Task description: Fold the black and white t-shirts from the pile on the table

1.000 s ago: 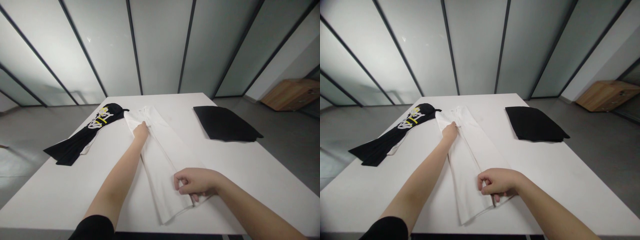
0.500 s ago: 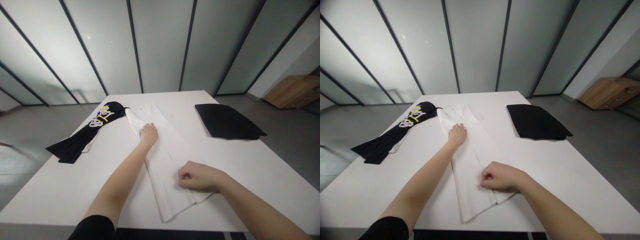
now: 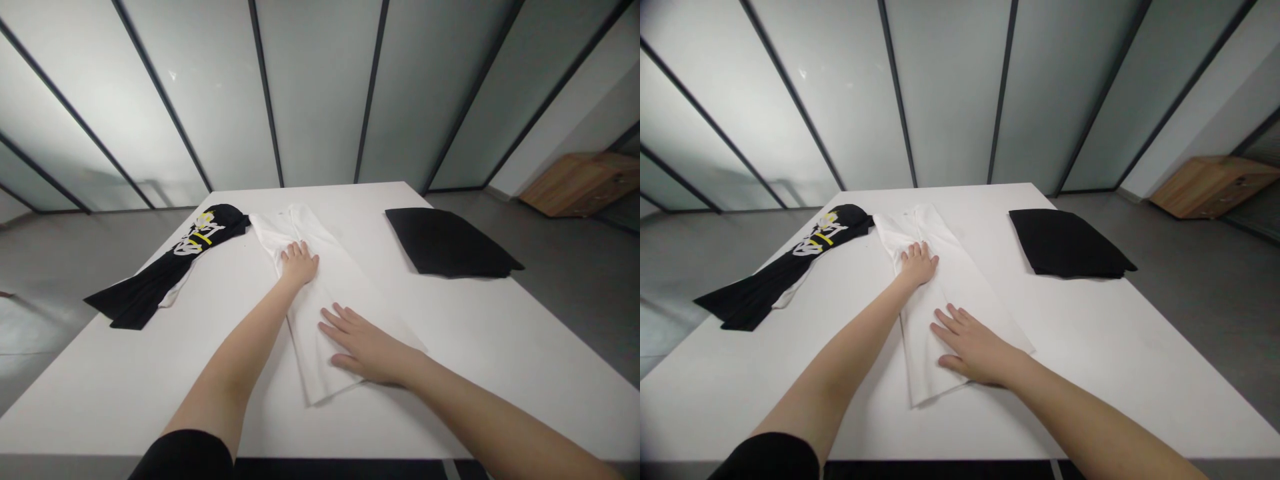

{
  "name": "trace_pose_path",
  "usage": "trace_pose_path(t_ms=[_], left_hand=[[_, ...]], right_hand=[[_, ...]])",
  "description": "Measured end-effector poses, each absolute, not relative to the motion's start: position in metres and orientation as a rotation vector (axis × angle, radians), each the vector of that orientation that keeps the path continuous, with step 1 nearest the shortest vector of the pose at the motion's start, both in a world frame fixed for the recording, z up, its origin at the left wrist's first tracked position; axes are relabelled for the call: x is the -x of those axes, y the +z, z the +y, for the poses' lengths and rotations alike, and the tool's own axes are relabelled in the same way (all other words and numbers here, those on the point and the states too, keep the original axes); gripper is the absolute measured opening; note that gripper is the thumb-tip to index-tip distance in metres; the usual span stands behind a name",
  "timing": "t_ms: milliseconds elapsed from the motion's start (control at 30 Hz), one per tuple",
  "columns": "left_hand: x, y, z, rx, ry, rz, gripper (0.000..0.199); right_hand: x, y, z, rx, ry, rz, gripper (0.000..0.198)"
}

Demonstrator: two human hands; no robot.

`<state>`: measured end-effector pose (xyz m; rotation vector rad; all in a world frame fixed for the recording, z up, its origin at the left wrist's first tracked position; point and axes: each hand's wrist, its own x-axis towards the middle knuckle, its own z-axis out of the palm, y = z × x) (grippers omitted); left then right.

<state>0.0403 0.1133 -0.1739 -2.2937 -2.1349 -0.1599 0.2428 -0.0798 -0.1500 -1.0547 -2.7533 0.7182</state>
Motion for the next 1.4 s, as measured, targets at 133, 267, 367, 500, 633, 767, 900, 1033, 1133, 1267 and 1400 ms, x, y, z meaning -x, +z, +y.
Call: trace_pose_path(t_ms=[133,267,367,500,633,767,900,1033,1133,1267,1400], left_hand=[[-0.037,-0.174,0.135,2.347,-0.216,-2.088,0.077],[-0.036,-0.17,0.145,2.349,-0.394,-2.064,0.066],[-0.029,-0.164,0.143,2.355,-0.684,-2.069,0.049],[-0.008,-0.153,0.134,2.32,-0.847,-2.007,0.038],[0.013,-0.15,0.122,2.338,-0.556,-2.0,0.034],[0.021,-0.156,0.118,2.451,-0.437,-1.919,0.033],[0.028,-0.16,0.124,2.518,-0.509,-1.888,0.036],[0.035,-0.162,0.128,2.542,-0.61,-1.882,0.039],[0.036,-0.164,0.127,2.535,-0.611,-1.865,0.04],[0.034,-0.166,0.124,2.531,-0.495,-1.83,0.044],[0.032,-0.167,0.124,2.522,-0.367,-1.85,0.049]], right_hand=[[-0.246,-0.151,-0.077,1.053,0.727,-2.756,0.069],[-0.251,-0.148,-0.074,1.071,0.767,-2.759,0.063],[-0.257,-0.145,-0.071,1.064,0.797,-2.735,0.063],[-0.263,-0.138,-0.067,1.093,0.798,-2.668,0.068],[-0.261,-0.128,-0.065,1.161,0.68,-2.594,0.045],[-0.251,-0.118,-0.064,1.356,0.497,-2.587,0.028],[-0.233,-0.105,-0.061,1.601,0.252,-2.638,0.032],[-0.204,-0.097,-0.042,1.528,0.173,-2.649,0.029],[-0.176,-0.105,-0.02,1.288,0.193,-2.616,0.034],[-0.156,-0.133,-0.006,1.171,0.294,-2.699,0.059],[-0.168,-0.152,-0.022,1.056,0.411,-2.832,0.074]])
